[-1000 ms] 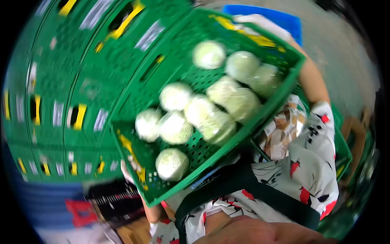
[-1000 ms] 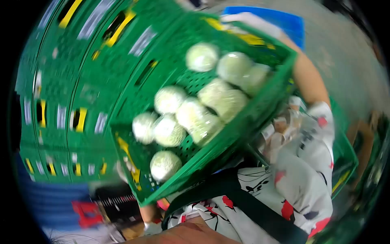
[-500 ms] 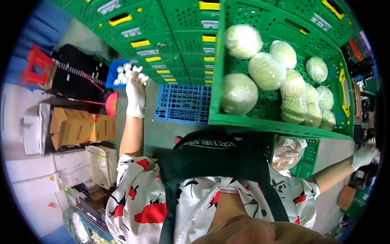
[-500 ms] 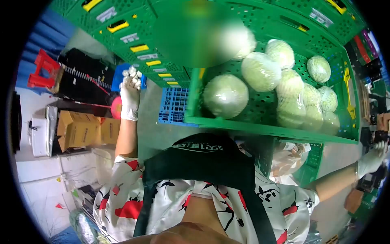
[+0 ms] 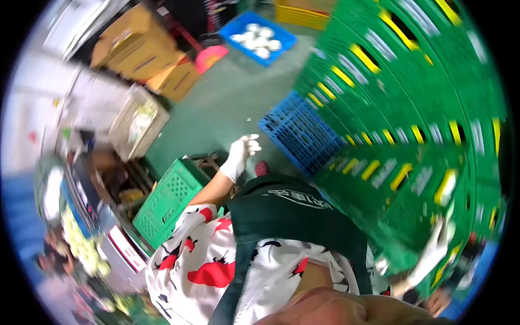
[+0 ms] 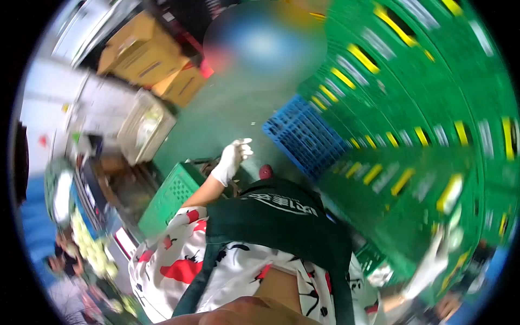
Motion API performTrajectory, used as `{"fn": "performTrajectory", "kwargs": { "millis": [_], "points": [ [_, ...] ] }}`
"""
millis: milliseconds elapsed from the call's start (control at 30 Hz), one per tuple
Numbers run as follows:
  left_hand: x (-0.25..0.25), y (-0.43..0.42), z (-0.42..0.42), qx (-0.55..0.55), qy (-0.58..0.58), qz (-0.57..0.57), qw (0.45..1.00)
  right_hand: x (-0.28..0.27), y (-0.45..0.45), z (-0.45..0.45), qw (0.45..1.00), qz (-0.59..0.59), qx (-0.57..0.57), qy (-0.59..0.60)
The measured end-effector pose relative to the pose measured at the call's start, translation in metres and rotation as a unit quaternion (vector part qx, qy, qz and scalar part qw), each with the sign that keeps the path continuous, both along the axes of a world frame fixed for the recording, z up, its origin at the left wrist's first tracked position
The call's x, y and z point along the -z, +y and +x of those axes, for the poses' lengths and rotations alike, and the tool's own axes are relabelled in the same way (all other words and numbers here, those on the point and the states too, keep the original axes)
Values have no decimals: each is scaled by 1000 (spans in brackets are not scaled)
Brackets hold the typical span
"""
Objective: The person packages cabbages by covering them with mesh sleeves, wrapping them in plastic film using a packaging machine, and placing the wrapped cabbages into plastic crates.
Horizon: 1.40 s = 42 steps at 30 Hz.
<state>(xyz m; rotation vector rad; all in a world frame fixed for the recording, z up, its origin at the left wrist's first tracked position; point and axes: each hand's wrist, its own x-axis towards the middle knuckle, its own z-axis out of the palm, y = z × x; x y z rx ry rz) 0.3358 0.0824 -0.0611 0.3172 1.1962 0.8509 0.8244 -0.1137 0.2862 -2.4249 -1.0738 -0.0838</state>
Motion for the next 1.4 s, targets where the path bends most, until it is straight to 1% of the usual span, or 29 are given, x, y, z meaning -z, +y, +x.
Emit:
{"fn": "performTrajectory", "kwargs": {
  "millis": [67,100,133,167,200,233,267,300,333,367,433,533,567,600,633,667,767,833,900,967,1033,1067,1133,1167,1233,1300,1333,1367,1400],
  "points": [
    [4,2,-17,-23,23,-37,999,4,12,0,989,-94,49,-100],
    [0,2,-23,-22,37,-37,998,-13,42,-43,978,-133,143,-69],
    [1,1,-29,-31,33,-35,998,-4,44,-32,967,-159,139,-145],
    [5,3,-31,-36,25,-26,999,5,54,-27,970,-142,138,-140],
    [4,6,-28,-41,18,-28,999,18,69,-24,901,-149,148,-380],
    [-8,11,-33,-48,8,-25,999,22,87,-34,771,-137,156,-602],
    [-10,17,-27,-62,8,-20,998,31,115,-28,804,62,51,-589],
    [-9,20,-24,-73,-16,1,997,32,151,-56,859,168,-66,-479],
    [-11,22,-21,-88,-32,23,995,37,182,-94,891,192,-152,-381],
    [-10,23,-18,-102,-55,43,992,47,210,-126,907,210,-238,-276],
    [-10,26,-19,-114,-72,73,988,76,262,-163,928,147,-316,-132],
    [-17,23,-50,-141,-29,80,986,131,346,-193,904,69,-420,-51],
    [-20,18,-68,-171,-9,91,981,149,372,-206,896,1,-444,-7],
    [-14,13,-88,-217,4,80,973,190,409,-204,866,-24,-498,-18],
    [-2,4,-109,-262,16,68,963,189,425,-238,845,-137,-512,-64],
    [4,-8,-128,-321,44,35,945,223,451,-248,801,-149,-574,-86],
    [41,-76,-182,-486,104,-23,867,265,493,-329,680,-178,-701,-118],
    [99,-137,-203,-602,195,-117,765,269,500,-400,601,-173,-777,-66],
    [158,-208,-214,-699,198,-185,662,264,498,-475,497,-176,-850,12],
    [182,-255,-222,-685,274,-320,595,267,495,-549,387,-159,-908,27],
    [171,-280,-224,-638,316,-373,595,254,475,-624,322,-217,-918,81],
    [133,-263,-224,-744,233,-375,502,252,467,-657,299,-254,-918,59],
    [146,-269,-228,-747,297,-408,434,252,445,-721,253,-320,-913,13],
    [154,-273,-237,-743,329,-422,401,255,434,-746,224,-314,-923,4],
    [144,-274,-254,-715,334,-478,386,264,419,-789,174,-289,-941,-14],
    [152,-278,-266,-746,276,-418,440,291,416,-821,156,-296,-942,-15],
    [171,-285,-271,-727,257,-433,466,297,417,-833,140,-307,-941,-39],
    [186,-289,-274,-727,254,-439,463,303,420,-847,124,-316,-939,-60],
    [170,-283,-282,-694,245,-486,471,314,426,-859,113,-338,-931,-78]
  ]
}}
